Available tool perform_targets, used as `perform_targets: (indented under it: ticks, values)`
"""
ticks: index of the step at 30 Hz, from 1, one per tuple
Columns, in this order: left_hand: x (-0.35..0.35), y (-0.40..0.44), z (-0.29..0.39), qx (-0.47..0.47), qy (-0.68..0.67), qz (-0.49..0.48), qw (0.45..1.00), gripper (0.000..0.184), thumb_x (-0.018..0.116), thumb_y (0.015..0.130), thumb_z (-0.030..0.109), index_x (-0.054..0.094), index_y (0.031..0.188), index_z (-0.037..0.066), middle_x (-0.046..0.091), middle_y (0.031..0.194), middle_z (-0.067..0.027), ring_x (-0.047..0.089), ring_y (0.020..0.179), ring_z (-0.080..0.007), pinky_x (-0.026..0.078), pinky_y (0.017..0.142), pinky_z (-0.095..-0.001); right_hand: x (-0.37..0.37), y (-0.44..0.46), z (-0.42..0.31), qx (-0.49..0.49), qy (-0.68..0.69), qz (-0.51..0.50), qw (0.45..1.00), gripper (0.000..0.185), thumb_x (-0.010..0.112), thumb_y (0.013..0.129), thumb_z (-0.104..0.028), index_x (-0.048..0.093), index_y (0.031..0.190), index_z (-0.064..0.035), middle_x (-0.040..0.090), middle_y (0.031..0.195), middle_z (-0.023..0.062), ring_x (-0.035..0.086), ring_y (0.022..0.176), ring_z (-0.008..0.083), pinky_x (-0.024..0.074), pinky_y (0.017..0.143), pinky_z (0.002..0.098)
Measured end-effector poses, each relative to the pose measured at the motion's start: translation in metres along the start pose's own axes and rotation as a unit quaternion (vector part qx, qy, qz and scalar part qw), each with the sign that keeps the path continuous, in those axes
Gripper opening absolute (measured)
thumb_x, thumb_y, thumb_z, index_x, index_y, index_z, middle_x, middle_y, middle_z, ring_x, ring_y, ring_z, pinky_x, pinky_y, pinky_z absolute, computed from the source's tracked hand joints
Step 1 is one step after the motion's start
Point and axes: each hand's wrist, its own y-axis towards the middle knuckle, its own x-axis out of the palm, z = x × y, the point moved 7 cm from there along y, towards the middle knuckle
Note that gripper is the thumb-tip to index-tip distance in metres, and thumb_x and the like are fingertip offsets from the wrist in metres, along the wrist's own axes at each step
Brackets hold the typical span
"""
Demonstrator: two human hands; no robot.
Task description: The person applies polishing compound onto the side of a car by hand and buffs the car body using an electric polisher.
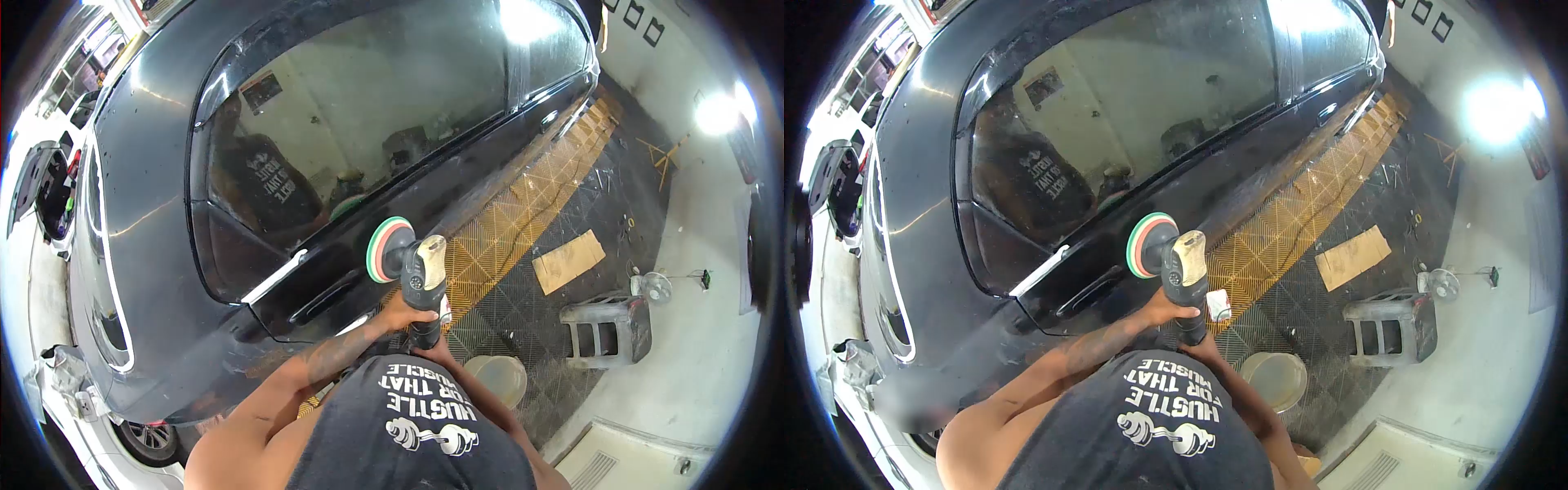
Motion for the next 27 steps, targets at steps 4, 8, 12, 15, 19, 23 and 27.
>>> perform_targets:
  ticks: [4,8,12,15,19,23,27]
  values:
    - [-0.004,-0.013,-0.011,0.014,0.019,0.016,1.000,0.079,0.090,0.070,0.014,0.052,0.138,0.003,0.060,0.133,-0.0090,0.056,0.124,-0.0216,0.041,0.109,-0.0390,0.002,0.004,0.029,0.001,-0.028,-0.019,0.999,0.085,0.092,0.065,-0.022,0.049,0.137,-0.0047,0.063,0.127,0.0110,0.061,0.118,0.0231,0.0467,0.104,0.0386]
    - [-0.007,-0.024,-0.017,0.037,0.022,0.034,0.998,0.082,0.091,0.070,0.017,0.050,0.140,0.003,0.058,0.136,-0.0104,0.054,0.126,-0.0230,0.040,0.112,-0.0395,0.005,0.001,0.038,0.014,-0.023,-0.026,0.999,0.081,0.092,0.064,-0.023,0.054,0.133,-0.0035,0.066,0.124,0.0110,0.064,0.114,0.0225,0.0496,0.100,0.0382]
    - [-0.012,-0.053,-0.035,0.042,0.027,0.068,0.996,0.081,0.089,0.074,0.020,0.048,0.141,0.002,0.056,0.138,-0.0126,0.052,0.128,-0.0252,0.038,0.113,-0.0410,0.008,-0.007,0.041,0.042,-0.089,-0.046,0.994,0.083,0.094,0.060,-0.027,0.058,0.130,-0.0028,0.066,0.125,0.0122,0.064,0.115,0.0219,0.0499,0.100,0.0380]
    - [-0.011,-0.069,-0.036,0.020,-0.017,0.063,0.998,0.082,0.090,0.075,0.021,0.046,0.141,0.002,0.056,0.137,-0.0128,0.051,0.129,-0.0263,0.037,0.114,-0.0420,0.013,-0.012,0.025,-0.030,-0.085,-0.053,0.995,0.056,0.091,0.064,-0.023,0.071,0.111,-0.0018,0.074,0.108,0.0124,0.070,0.099,0.0198,0.0549,0.089,0.0385]
    - [-0.010,-0.063,-0.042,0.018,-0.012,0.067,0.997,0.083,0.089,0.074,0.018,0.046,0.142,0.002,0.055,0.138,-0.0126,0.050,0.130,-0.0246,0.038,0.113,-0.0405,0.007,-0.021,0.012,-0.005,-0.080,-0.029,0.996,0.052,0.089,0.066,-0.022,0.070,0.110,-0.0016,0.074,0.106,0.0108,0.070,0.096,0.0199,0.0546,0.088,0.0384]
    - [0.000,-0.026,-0.028,0.037,0.037,0.035,0.998,0.087,0.089,0.074,0.024,0.044,0.145,0.002,0.055,0.141,-0.0132,0.051,0.131,-0.0253,0.036,0.114,-0.0408,0.009,-0.015,0.013,0.016,-0.040,-0.070,0.997,0.068,0.089,0.067,-0.020,0.058,0.124,-0.0030,0.067,0.119,0.0092,0.066,0.108,0.0220,0.0520,0.095,0.0374]
    - [0.004,0.012,-0.029,0.007,0.037,0.058,0.998,0.065,0.091,0.068,0.022,0.064,0.124,0.004,0.070,0.117,-0.0086,0.065,0.109,-0.0225,0.049,0.099,-0.0372,0.004,-0.014,-0.022,0.003,0.050,-0.017,0.999,0.066,0.085,0.074,-0.014,0.052,0.131,-0.0047,0.064,0.120,0.0076,0.062,0.108,0.0214,0.0495,0.097,0.0390]
